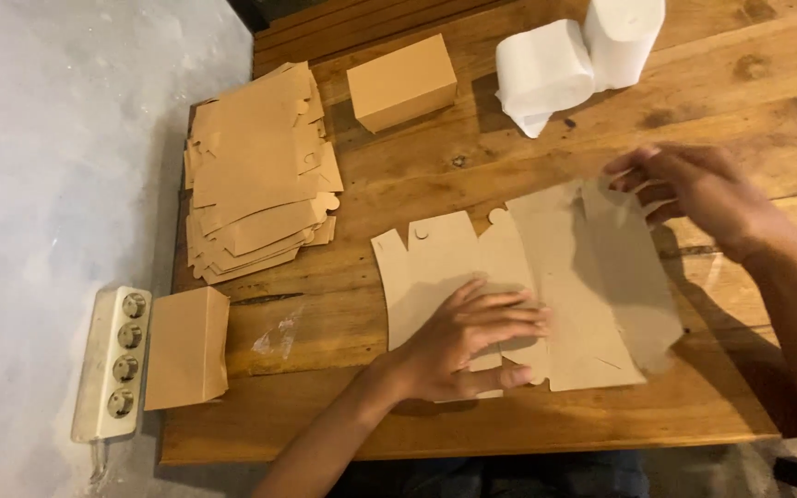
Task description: The person folds and assembles flat cardboard box blanks into small rectangular boxes. They crease the scored lines, fold side flaps, and tuck tabs into slots to form the box shape. The process is repeated for multiple blanks, with finished boxes placed aside.
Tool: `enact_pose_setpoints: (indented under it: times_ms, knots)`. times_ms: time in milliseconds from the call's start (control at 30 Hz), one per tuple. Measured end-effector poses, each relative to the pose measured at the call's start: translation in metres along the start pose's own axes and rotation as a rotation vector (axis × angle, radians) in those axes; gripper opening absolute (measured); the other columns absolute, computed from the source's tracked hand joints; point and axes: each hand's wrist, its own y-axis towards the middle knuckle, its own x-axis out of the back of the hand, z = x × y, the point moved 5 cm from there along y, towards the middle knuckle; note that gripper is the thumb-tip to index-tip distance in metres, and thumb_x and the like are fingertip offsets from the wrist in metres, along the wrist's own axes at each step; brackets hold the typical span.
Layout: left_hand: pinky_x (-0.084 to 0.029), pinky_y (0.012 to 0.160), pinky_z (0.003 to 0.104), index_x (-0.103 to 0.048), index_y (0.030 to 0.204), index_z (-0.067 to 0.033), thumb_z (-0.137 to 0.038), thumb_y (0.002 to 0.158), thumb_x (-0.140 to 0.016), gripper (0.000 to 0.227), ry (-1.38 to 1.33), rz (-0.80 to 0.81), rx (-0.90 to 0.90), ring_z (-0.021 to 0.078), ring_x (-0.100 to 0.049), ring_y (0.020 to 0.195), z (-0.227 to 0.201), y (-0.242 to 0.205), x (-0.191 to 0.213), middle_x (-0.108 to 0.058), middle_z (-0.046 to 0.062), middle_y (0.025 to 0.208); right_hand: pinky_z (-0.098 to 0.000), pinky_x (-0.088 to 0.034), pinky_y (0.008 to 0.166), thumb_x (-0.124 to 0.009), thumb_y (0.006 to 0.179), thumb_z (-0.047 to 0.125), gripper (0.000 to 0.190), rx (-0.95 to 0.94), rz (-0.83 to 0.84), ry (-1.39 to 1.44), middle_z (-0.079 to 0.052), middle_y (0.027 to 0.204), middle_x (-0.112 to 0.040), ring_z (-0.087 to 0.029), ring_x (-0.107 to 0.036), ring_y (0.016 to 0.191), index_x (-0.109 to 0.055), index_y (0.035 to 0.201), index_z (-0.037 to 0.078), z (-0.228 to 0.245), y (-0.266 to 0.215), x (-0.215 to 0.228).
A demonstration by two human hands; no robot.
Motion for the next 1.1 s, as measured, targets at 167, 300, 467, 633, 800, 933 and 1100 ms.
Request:
enact_pose_setpoints:
  times_ms: [167, 300, 467, 633, 800, 933, 1100]
  knots:
    - [-0.03, 0.116, 0.059, -0.055, 0.141, -0.007, -0.043, 0.098, -0.06, 0.056, 0.438, -0.226, 0.278, 0.0365, -0.045, 0.142, 0.017, -0.008, 0.043, -0.052, 0.017, 0.153, -0.0402, -0.052, 0.102, -0.048, 0.116, 0.007, 0.025, 0.626, -0.193, -0.067, -0.019, 0.124, -0.068, -0.027, -0.064, 0.116, -0.063, 0.13, -0.007, -0.004, 0.015, 0.022]
    - [-0.047, 0.102, 0.052, -0.04, 0.152, -0.0121, -0.059, 0.091, -0.064, 0.081, 0.677, -0.322, 0.672, 0.0308, -0.046, 0.133, 0.05, -0.034, 0.081, -0.046, 0.013, 0.154, -0.0414, -0.065, 0.085, -0.055, 0.096, -0.015, 0.024, 0.98, -0.063, -0.29, -0.032, 0.119, -0.07, -0.036, -0.074, 0.102, -0.066, 0.117, -0.014, 0.011, -0.008, -0.02]
    - [-0.048, 0.091, 0.051, -0.059, 0.13, -0.0086, -0.066, 0.081, -0.073, 0.076, 0.644, -0.442, 0.748, 0.0293, -0.057, 0.114, 0.081, -0.068, 0.094, -0.059, 0.009, 0.119, -0.0547, -0.052, 0.101, -0.071, 0.089, 0.02, 0.038, 1.346, 0.062, -0.615, -0.018, 0.134, -0.066, -0.038, -0.062, 0.124, -0.069, 0.127, 0.012, 0.01, -0.043, -0.09]
    - [-0.055, 0.077, 0.037, -0.06, 0.106, -0.015, -0.037, 0.084, -0.077, 0.035, 0.403, -0.539, 0.712, 0.0181, -0.068, 0.093, 0.068, -0.064, 0.099, -0.069, 0.002, 0.103, -0.0611, -0.021, 0.124, -0.053, 0.101, 0.034, 0.051, 1.345, 0.098, -0.772, -0.018, 0.159, -0.045, -0.034, -0.033, 0.154, -0.052, 0.147, 0.01, -0.013, -0.045, -0.118]
    - [-0.058, 0.061, 0.024, -0.057, 0.101, -0.0087, -0.017, 0.098, -0.065, 0.011, 0.07, -0.606, 0.634, 0.0138, -0.069, 0.073, 0.06, -0.061, 0.106, -0.073, 0.006, 0.097, -0.058, -0.016, 0.126, -0.047, 0.104, 0.035, 0.053, 1.334, 0.058, -0.794, -0.018, 0.161, -0.041, -0.034, -0.028, 0.156, -0.047, 0.15, 0.01, -0.011, -0.049, -0.127]
    - [-0.055, 0.087, 0.026, -0.058, 0.111, -0.01, -0.024, 0.098, -0.063, 0.02, -0.303, -0.803, 0.53, 0.0137, -0.064, 0.1, 0.055, -0.062, 0.113, -0.066, 0.006, 0.108, -0.0578, -0.02, 0.125, -0.052, 0.102, 0.03, 0.04, 1.293, 0.126, -0.672, -0.019, 0.153, -0.05, -0.035, -0.036, 0.152, -0.056, 0.136, 0.008, -0.006, -0.048, -0.136]
    - [-0.064, 0.074, 0.027, -0.054, 0.131, -0.0118, -0.031, 0.102, -0.053, 0.035, -0.695, -0.709, 0.46, 0.019, -0.075, 0.089, 0.053, -0.046, 0.089, -0.068, 0.015, 0.13, -0.0622, -0.015, 0.125, -0.062, 0.095, 0.019, 0.029, 1.214, 0.383, -0.354, -0.015, 0.154, -0.052, -0.034, -0.038, 0.152, -0.068, 0.122, 0.01, -0.003, -0.037, -0.141]
